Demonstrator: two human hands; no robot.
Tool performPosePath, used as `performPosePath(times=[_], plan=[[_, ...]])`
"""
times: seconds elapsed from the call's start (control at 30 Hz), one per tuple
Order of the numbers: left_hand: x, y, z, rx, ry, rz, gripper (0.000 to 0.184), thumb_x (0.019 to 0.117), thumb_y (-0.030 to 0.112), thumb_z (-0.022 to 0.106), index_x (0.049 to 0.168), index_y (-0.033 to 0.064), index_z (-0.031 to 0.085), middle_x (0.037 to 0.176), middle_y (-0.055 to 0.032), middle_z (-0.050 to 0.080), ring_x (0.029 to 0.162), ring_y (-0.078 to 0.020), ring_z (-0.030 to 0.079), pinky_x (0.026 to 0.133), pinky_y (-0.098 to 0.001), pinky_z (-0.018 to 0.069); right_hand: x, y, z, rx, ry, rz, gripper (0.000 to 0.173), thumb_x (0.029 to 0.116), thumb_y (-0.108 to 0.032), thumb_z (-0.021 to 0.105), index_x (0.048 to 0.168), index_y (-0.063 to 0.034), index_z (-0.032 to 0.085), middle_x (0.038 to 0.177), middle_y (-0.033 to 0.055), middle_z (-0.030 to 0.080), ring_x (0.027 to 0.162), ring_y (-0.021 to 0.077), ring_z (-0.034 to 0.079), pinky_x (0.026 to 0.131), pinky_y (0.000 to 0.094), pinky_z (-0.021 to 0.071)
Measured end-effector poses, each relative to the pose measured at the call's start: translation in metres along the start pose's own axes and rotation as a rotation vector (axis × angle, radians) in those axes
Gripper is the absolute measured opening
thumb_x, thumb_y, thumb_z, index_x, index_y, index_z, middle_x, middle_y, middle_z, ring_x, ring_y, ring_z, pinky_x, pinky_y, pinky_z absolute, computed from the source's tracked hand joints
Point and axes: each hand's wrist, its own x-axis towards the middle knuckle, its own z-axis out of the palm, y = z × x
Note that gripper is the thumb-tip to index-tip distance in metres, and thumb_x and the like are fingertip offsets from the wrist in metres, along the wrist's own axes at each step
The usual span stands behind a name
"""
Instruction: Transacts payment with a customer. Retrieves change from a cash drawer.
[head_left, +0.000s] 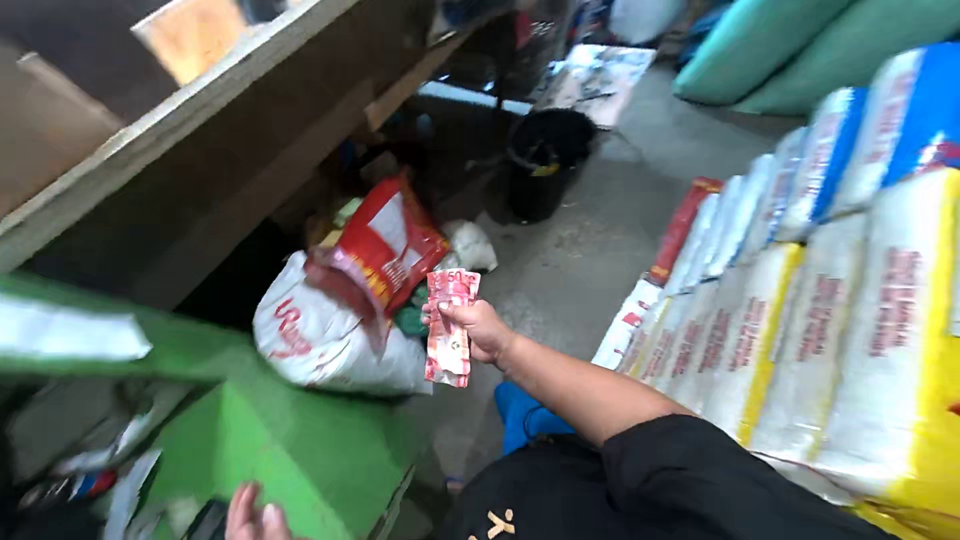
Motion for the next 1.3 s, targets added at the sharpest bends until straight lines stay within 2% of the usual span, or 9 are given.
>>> performPosePath(times=[0.1,0.23,0.37,0.53,0.77,0.9,1.0,1.1,1.3], plan=[[0.044,0.08,0.177,-0.441,-0.473,0.018,0.035,0.1039,0.033,0.057,0.131,0.0123,0.064,0.134,0.006,0.066,0.124,-0.0079,0.06,0.107,-0.0294,0.0484,0.021,-0.082,-0.07,-0.024,0.128,-0.166,0.023,0.102,-0.001,0.057,0.124,0.0046,0.053,0.094,0.0124,0.072,0.081,0.0178,0.073,0.077,0.0334,0.063],[0.058,0.186,0.406,-0.537,-0.965,-0.024,0.043,0.1019,0.02,0.051,0.135,-0.0075,0.054,0.134,-0.0116,0.063,0.122,-0.0151,0.062,0.106,-0.0331,0.0517,0.048,-0.19,-0.156,-0.075,0.375,-0.337,0.04,0.0956,-0.002,0.068,0.131,0.0062,0.051,0.102,0.0164,0.069,0.086,0.0192,0.072,0.079,0.0355,0.0631],[0.056,0.285,0.586,-0.466,-1.172,-0.284,0.044,0.1067,0.018,0.05,0.144,-0.0056,0.048,0.138,-0.0175,0.06,0.123,-0.019,0.062,0.105,-0.0355,0.0515,0.07,-0.291,-0.222,-0.228,0.575,-0.336,0.045,0.0942,-0.008,0.072,0.133,0.0047,0.053,0.112,0.018,0.068,0.096,0.02,0.07,0.087,0.0369,0.0601],[0.049,0.356,0.783,-0.423,-1.269,-0.489,0.02,0.104,0.016,0.06,0.105,-0.0015,0.068,0.08,-0.0089,0.07,0.068,-0.0154,0.067,0.065,-0.0339,0.0588,0.128,-0.402,-0.309,-0.38,0.729,-0.393,0.04,0.0945,-0.013,0.071,0.129,0.0039,0.059,0.11,0.0184,0.07,0.098,0.0222,0.07,0.091,0.0401,0.0586],[0.077,0.433,1.055,-0.547,-0.909,-0.298,0.033,0.1093,0.029,0.05,0.131,0.0055,0.057,0.102,-0.0105,0.067,0.083,-0.0172,0.068,0.077,-0.0396,0.0594,0.198,-0.545,-0.455,-0.077,0.832,-0.444,0.045,0.0933,-0.004,0.071,0.132,0.0069,0.051,0.103,0.0133,0.071,0.081,0.0148,0.07,0.077,0.0304,0.0606],[0.061,0.499,1.162,-0.473,-1.396,-0.189,0.031,0.1097,0.03,0.048,0.13,0.0086,0.057,0.084,-0.0028,0.061,0.059,-0.0079,0.054,0.053,-0.0262,0.0499,0.208,-0.646,-0.539,0.297,0.884,-0.578,0.026,0.1047,-0.005,0.051,0.128,0.0065,0.052,0.105,0.0151,0.07,0.086,0.0179,0.07,0.076,0.0324,0.06],[0.015,0.553,1.22,-0.418,-1.818,-0.129,0.021,0.1035,0.017,0.061,0.117,0.0013,0.066,0.089,-0.0088,0.072,0.074,-0.0148,0.069,0.069,-0.034,0.0608,0.211,-0.721,-0.597,0.293,0.986,-0.66,0.023,0.1032,-0.004,0.051,0.123,0.0067,0.055,0.098,0.0154,0.071,0.086,0.0199,0.071,0.078,0.0367,0.0614],[-0.034,0.599,1.299,-0.447,-1.868,-0.179,0.016,0.0927,0.007,0.074,0.104,-0.0027,0.069,0.087,-0.0119,0.073,0.076,-0.0186,0.072,0.073,-0.0371,0.063,0.215,-0.792,-0.662,0.183,1.117,-0.738,0.032,0.0967,-0.002,0.064,0.127,0.0037,0.056,0.099,0.0154,0.073,0.088,0.0215,0.074,0.081,0.0395,0.0634],[-0.084,0.68,1.488,-0.48,-1.781,-0.161,0.04,0.0881,0.007,0.078,0.124,-0.0001,0.062,0.095,-0.0132,0.071,0.08,-0.0207,0.072,0.074,-0.0392,0.0632,0.249,-0.946,-0.804,0.028,1.178,-0.664,0.039,0.089,-0.001,0.072,0.125,0.0023,0.058,0.099,0.0152,0.072,0.087,0.0214,0.073,0.08,0.0405,0.0631]])
